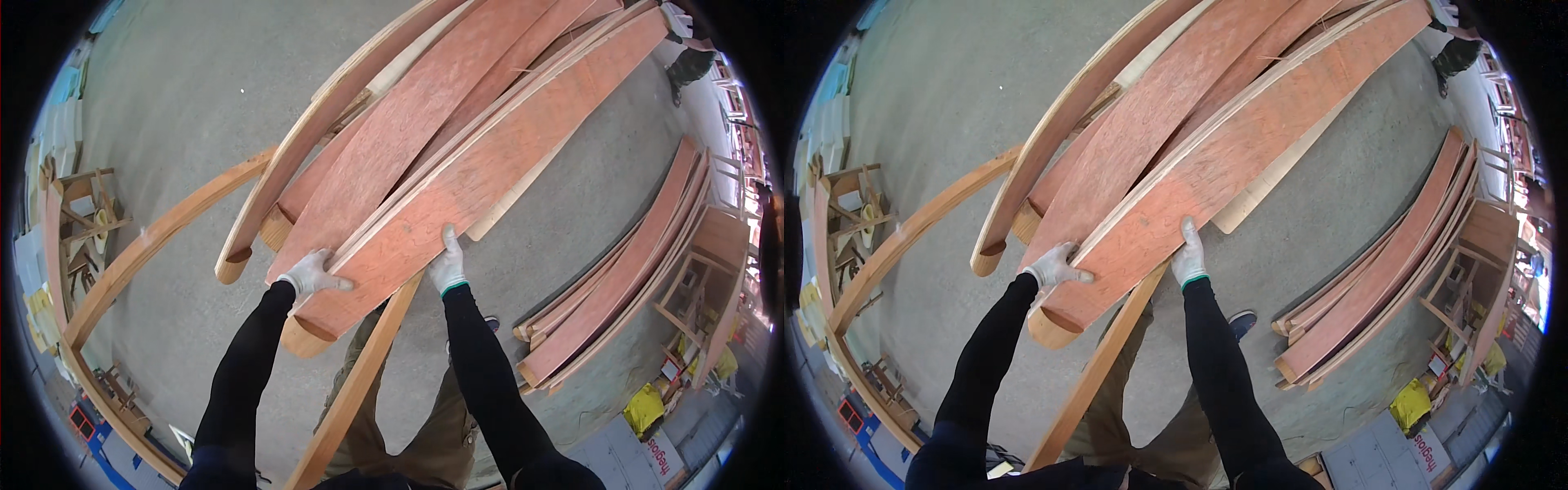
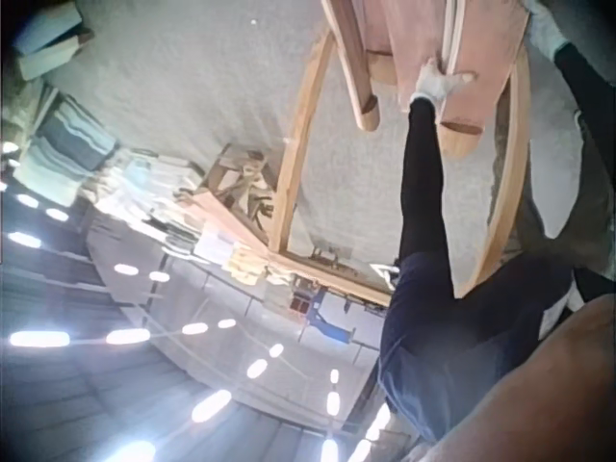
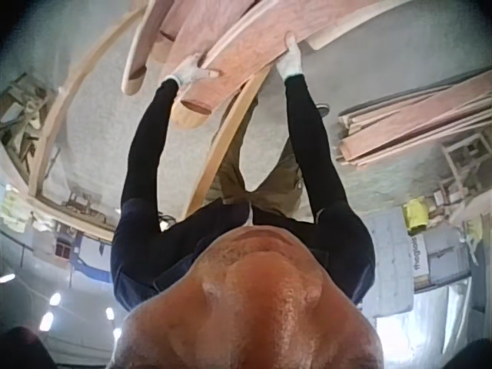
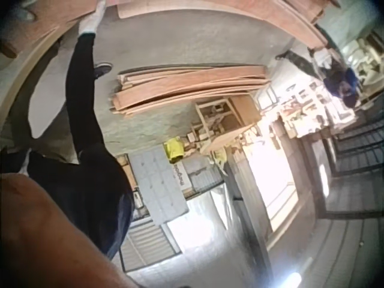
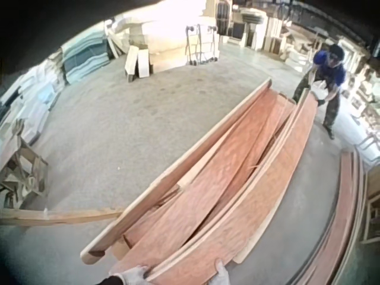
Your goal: The recorder sorts and moves various wooden components, including curved panels and frames, in a furniture manufacturing facility.
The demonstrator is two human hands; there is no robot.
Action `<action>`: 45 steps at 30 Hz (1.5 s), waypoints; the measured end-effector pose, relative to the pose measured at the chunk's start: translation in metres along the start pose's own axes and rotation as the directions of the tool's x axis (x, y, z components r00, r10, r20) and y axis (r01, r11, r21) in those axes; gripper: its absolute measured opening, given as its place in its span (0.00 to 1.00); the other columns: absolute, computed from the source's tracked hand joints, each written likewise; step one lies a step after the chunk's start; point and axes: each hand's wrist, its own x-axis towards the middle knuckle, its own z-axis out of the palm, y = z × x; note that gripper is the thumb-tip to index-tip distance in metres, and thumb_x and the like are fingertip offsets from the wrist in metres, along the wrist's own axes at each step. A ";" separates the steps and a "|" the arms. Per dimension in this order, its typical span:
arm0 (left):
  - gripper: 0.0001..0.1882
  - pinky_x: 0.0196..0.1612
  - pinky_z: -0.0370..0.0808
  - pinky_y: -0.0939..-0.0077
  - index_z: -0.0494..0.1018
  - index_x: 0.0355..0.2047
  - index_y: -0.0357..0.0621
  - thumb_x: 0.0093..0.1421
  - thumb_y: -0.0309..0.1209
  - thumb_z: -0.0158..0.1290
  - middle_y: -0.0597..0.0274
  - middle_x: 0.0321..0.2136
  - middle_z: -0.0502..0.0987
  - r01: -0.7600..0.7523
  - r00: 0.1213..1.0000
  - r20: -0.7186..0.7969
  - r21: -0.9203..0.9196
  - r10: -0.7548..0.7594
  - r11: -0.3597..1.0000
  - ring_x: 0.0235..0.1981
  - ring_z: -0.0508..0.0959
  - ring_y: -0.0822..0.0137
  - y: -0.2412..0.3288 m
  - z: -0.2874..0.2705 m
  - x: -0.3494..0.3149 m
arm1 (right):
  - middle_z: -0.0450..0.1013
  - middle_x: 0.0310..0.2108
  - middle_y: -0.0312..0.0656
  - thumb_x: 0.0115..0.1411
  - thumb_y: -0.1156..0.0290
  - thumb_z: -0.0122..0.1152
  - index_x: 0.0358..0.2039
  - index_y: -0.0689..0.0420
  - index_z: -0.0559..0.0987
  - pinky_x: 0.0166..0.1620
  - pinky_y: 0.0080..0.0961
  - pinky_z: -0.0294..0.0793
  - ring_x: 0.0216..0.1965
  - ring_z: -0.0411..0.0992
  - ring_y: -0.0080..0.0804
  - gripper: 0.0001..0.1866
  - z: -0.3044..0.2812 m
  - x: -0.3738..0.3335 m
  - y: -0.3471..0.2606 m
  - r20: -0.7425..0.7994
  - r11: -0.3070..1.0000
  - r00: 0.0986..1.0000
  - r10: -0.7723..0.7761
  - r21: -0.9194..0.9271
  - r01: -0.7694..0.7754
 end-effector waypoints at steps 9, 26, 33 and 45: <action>0.50 0.59 0.71 0.61 0.66 0.60 0.37 0.40 0.49 0.72 0.38 0.51 0.75 -0.121 0.950 -0.261 0.189 0.169 0.975 0.55 0.76 0.45 0.029 0.027 -0.051 | 0.63 0.66 0.42 0.59 0.43 0.66 0.68 0.56 0.60 0.68 0.44 0.60 0.66 0.61 0.42 0.46 0.016 -0.012 0.010 -0.019 0.977 0.992 -0.123 0.171 0.124; 0.42 0.55 0.76 0.67 0.62 0.62 0.30 0.45 0.22 0.66 0.53 0.52 0.76 -0.301 0.936 -0.005 -0.534 0.353 0.790 0.51 0.78 0.62 0.282 -0.120 -0.174 | 0.63 0.67 0.44 0.61 0.44 0.65 0.69 0.62 0.57 0.71 0.33 0.52 0.69 0.57 0.33 0.48 0.102 -0.114 -0.142 0.206 0.933 0.956 -0.209 0.334 0.132; 0.26 0.48 0.77 0.75 0.72 0.56 0.35 0.56 0.23 0.63 0.61 0.43 0.81 -0.258 0.892 0.223 -0.461 0.393 0.849 0.42 0.80 0.71 0.447 0.008 -0.116 | 0.50 0.72 0.51 0.58 0.38 0.66 0.73 0.65 0.42 0.72 0.36 0.51 0.73 0.48 0.40 0.61 -0.036 -0.302 -0.232 0.205 0.918 0.895 -0.395 0.051 0.393; 0.21 0.50 0.78 0.70 0.75 0.52 0.33 0.60 0.27 0.64 0.57 0.46 0.81 0.011 0.711 0.584 -0.566 0.391 0.824 0.44 0.80 0.68 0.586 0.549 -0.019 | 0.71 0.56 0.46 0.56 0.70 0.73 0.65 0.65 0.61 0.59 0.32 0.72 0.56 0.70 0.34 0.41 -0.482 -0.440 -0.254 -0.485 0.881 0.742 -0.463 -0.160 0.445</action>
